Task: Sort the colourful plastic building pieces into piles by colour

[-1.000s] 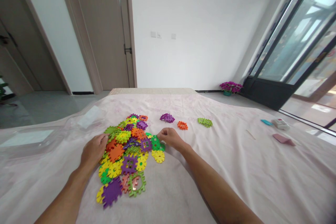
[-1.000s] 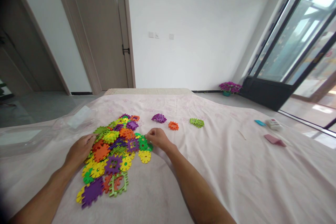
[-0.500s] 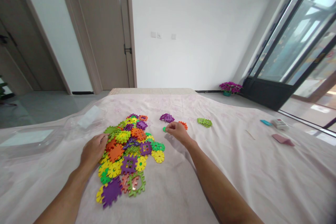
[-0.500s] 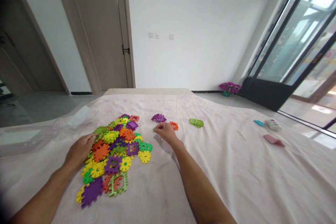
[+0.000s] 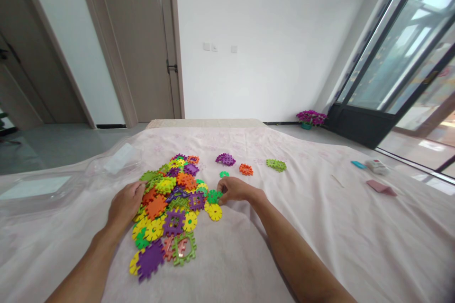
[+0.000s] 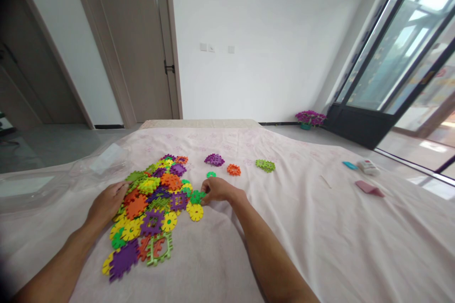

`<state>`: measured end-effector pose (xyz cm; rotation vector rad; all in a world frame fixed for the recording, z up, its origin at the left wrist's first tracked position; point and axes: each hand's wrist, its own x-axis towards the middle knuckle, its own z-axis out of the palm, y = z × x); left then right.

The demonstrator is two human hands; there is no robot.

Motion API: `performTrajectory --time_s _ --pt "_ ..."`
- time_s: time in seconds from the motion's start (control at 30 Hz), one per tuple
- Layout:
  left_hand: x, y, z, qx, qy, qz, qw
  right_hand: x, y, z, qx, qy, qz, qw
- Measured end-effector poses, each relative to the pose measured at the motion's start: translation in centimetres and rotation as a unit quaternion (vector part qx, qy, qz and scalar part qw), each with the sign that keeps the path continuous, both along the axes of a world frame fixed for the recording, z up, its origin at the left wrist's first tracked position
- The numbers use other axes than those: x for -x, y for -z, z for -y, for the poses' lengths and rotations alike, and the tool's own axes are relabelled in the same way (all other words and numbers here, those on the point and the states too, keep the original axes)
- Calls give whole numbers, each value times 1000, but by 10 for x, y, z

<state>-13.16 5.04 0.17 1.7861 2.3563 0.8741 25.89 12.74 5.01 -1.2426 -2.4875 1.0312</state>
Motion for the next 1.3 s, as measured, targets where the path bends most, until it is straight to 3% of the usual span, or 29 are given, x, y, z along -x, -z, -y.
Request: performTrajectory --time_s 0.2,0.33,0.5,0.57,0.7,0.87,1.0,1.13,1.3 --pt "-1 -1 0 8 -8 0 1000 -9 10 -9 8 66 -84 994" --pt "0 -1 0 10 -1 -3 1000 -15 10 -17 -90 157 -66 981" --pt "-1 -2 1 13 -2 -1 1000 -19 4 -16 -213 254 -47 942" --pt "-2 -2 1 15 -4 -1 1000 -16 3 -13 -204 236 -59 948" --pt "-2 -2 0 11 2 -3 1000 -1 5 -5 -112 128 -98 981" --pt "-2 -2 0 9 -4 1 1000 17 6 9 -71 44 -25 996" --pt "-2 -3 0 7 -3 1 1000 21 6 14 -87 47 4 995" --pt "-2 -3 0 8 -8 -7 1000 18 7 10 -61 59 -40 996" --pt "-2 -3 1 8 -7 -8 1000 8 7 0 -97 156 -60 981"
